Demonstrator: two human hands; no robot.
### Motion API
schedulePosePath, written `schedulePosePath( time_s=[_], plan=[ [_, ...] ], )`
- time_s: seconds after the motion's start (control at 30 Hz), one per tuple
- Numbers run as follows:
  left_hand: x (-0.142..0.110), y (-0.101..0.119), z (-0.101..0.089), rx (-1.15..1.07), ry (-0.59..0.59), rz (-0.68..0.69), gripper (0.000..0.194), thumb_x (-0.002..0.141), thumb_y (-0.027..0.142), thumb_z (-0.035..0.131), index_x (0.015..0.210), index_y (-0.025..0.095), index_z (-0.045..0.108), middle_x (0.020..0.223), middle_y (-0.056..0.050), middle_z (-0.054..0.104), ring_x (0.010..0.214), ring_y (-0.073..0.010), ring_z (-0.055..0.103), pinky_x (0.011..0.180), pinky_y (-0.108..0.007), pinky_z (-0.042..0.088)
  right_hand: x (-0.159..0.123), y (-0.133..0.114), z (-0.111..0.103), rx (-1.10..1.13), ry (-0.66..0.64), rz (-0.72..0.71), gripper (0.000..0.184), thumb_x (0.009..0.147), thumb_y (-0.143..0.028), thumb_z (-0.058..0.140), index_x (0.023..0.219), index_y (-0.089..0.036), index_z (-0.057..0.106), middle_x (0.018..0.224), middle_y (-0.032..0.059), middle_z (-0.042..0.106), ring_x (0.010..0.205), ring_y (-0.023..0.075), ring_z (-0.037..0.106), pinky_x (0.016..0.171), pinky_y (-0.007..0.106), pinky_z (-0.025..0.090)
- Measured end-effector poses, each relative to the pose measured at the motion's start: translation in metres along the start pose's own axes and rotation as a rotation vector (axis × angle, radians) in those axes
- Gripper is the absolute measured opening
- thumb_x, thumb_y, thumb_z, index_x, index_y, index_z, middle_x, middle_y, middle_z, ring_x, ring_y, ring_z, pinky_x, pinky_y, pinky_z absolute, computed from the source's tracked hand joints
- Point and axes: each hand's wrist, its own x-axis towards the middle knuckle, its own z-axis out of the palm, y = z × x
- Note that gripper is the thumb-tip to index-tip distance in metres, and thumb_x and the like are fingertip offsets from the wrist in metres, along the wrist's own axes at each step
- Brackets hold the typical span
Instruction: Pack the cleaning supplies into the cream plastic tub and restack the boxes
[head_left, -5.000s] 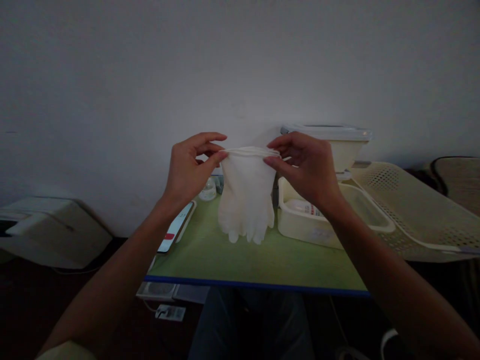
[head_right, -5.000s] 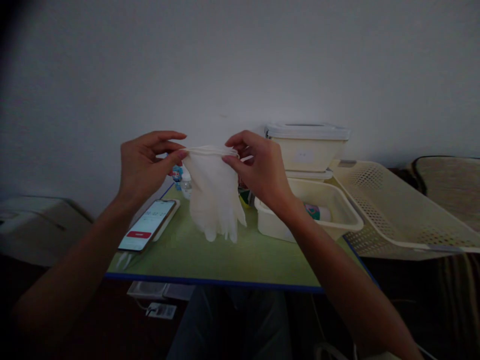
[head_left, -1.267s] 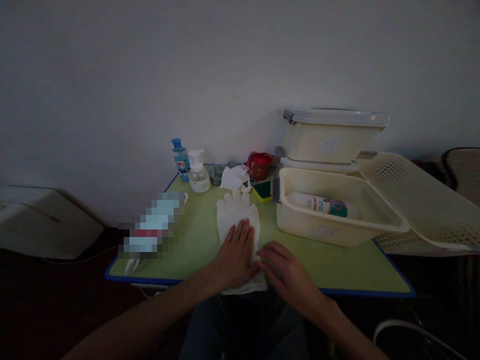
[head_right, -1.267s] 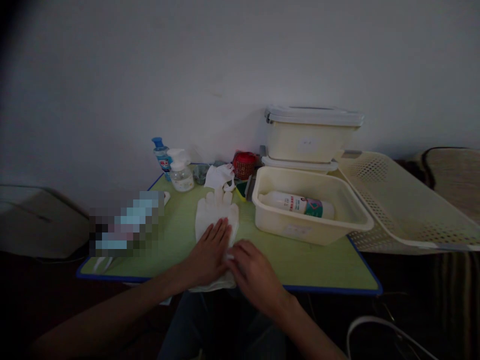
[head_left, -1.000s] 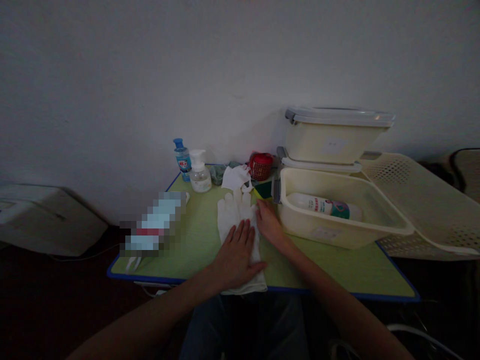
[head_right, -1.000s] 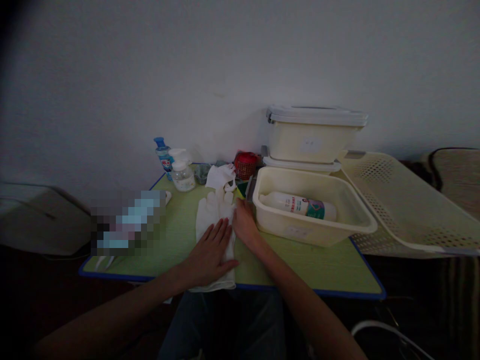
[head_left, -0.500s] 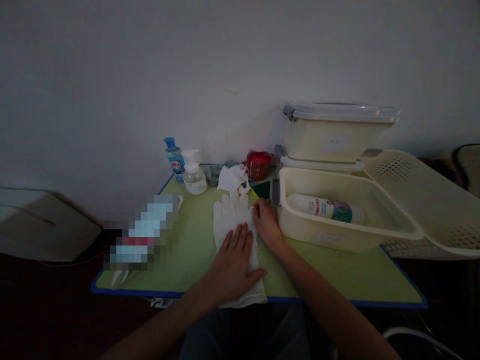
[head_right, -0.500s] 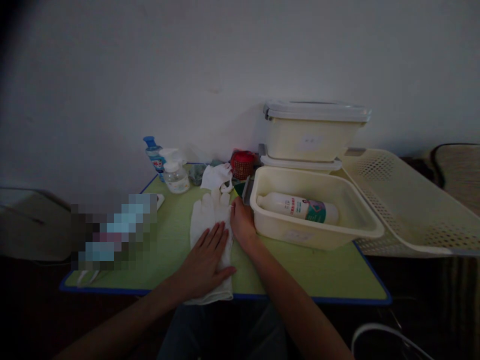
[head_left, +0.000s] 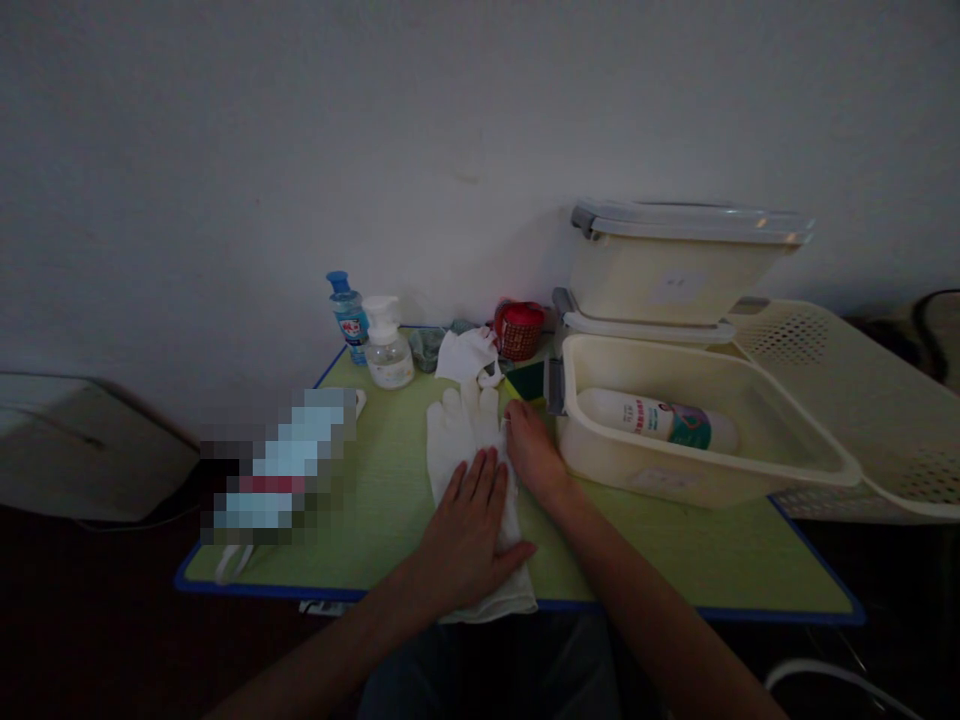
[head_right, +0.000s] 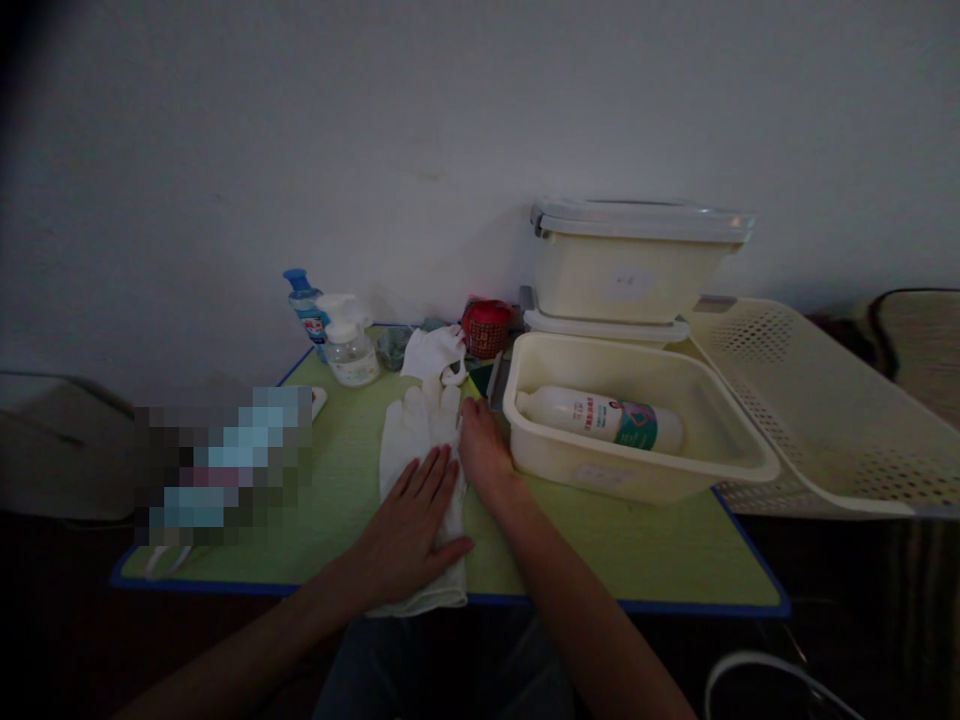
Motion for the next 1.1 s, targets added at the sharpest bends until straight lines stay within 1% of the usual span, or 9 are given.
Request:
schedulePosePath(
  time_s=[0.13,0.27,0.37,0.47,0.57,0.7,0.9,0.97,1.1],
  plan=[
    [0.0003,0.0005,-0.0018,0.002,-0.024,-0.002,0.083,0.082,0.063,0.029,0.139,0.003,0.023,0.147,-0.021,0.016,0.137,-0.0294,0.011,0.111,-0.046,0.016,-0.0018,-0.0018,0.0002,-0.024,-0.019,0.009,0.036,0.075,0.005,0.031,0.099,-0.012,0.052,0.105,0.0127,0.056,0.091,0.0171,0.055,0.080,0.027,0.042],
    [0.0006,0.0004,-0.0033,0.005,-0.046,-0.008,0.084,0.081,0.064,0.032,0.138,0.003,0.024,0.147,-0.021,0.016,0.137,-0.0298,0.012,0.111,-0.045,0.016,-0.0024,-0.0009,-0.0021,-0.048,-0.031,0.017,0.040,0.074,0.007,0.030,0.103,-0.011,0.051,0.106,0.0130,0.058,0.095,0.0171,0.056,0.080,0.025,0.042],
    [-0.0003,-0.0004,-0.0033,-0.003,-0.025,0.003,0.082,0.081,0.063,0.033,0.139,0.006,0.024,0.148,-0.020,0.015,0.137,-0.0293,0.010,0.110,-0.046,0.016,-0.0022,-0.0003,-0.0043,-0.074,-0.038,0.026,0.042,0.074,0.007,0.029,0.106,-0.011,0.050,0.105,0.0127,0.059,0.094,0.0168,0.056,0.079,0.025,0.042],
    [-0.0012,-0.0008,-0.0042,-0.023,-0.015,0.011,0.080,0.080,0.064,0.036,0.140,0.012,0.024,0.148,-0.020,0.012,0.137,-0.0295,0.009,0.110,-0.047,0.017,-0.0019,-0.0008,-0.0050,-0.106,-0.044,0.041,0.043,0.075,0.007,0.029,0.107,-0.013,0.050,0.102,0.0107,0.060,0.090,0.0156,0.057,0.076,0.025,0.042],
    [-0.0010,-0.0006,-0.0065,-0.047,-0.026,0.007,0.078,0.079,0.064,0.039,0.140,0.016,0.026,0.149,-0.018,0.011,0.137,-0.0303,0.009,0.109,-0.048,0.017,-0.0014,-0.0021,-0.0039,-0.137,-0.050,0.045,0.041,0.077,0.005,0.028,0.106,-0.014,0.050,0.104,0.0103,0.059,0.088,0.0150,0.057,0.073,0.024,0.042],
    [-0.0003,-0.0008,-0.0072,-0.067,-0.033,0.002,0.080,0.077,0.065,0.043,0.139,0.018,0.028,0.150,-0.016,0.010,0.137,-0.0309,0.010,0.109,-0.049,0.017,-0.0003,-0.0030,-0.0017,-0.174,-0.058,0.017,0.035,0.080,0.004,0.031,0.102,-0.013,0.051,0.105,0.0116,0.057,0.091,0.0154,0.056,0.076,0.024,0.042],
    [-0.0015,-0.0024,-0.0029,-0.064,-0.009,0.013,0.080,0.076,0.065,0.045,0.139,0.020,0.026,0.150,-0.015,0.009,0.138,-0.0309,0.009,0.109,-0.050,0.016,0.0014,-0.0030,-0.0007,-0.257,-0.047,0.055,0.029,0.081,0.001,0.034,0.100,-0.007,0.054,0.105,0.0193,0.056,0.096,0.0220,0.053,0.082,0.033,0.041],
    [-0.0015,-0.0024,-0.0031,-0.066,-0.014,0.016,0.081,0.075,0.065,0.045,0.140,0.020,0.026,0.150,-0.015,0.009,0.138,-0.0311,0.009,0.109,-0.050,0.016,0.0015,-0.0036,-0.0022,-0.270,-0.047,0.059,0.030,0.082,0.001,0.033,0.101,-0.007,0.054,0.104,0.0192,0.057,0.096,0.0226,0.054,0.082,0.034,0.041],
    [-0.0010,-0.0017,-0.0048,-0.059,-0.037,0.012,0.083,0.075,0.067,0.043,0.140,0.019,0.026,0.150,-0.016,0.009,0.137,-0.0317,0.009,0.109,-0.050,0.017,0.0012,-0.0052,-0.0066,-0.276,-0.059,0.041,0.031,0.081,0.002,0.034,0.103,-0.009,0.053,0.101,0.0161,0.059,0.095,0.0219,0.055,0.081,0.033,0.043]
  ],
)
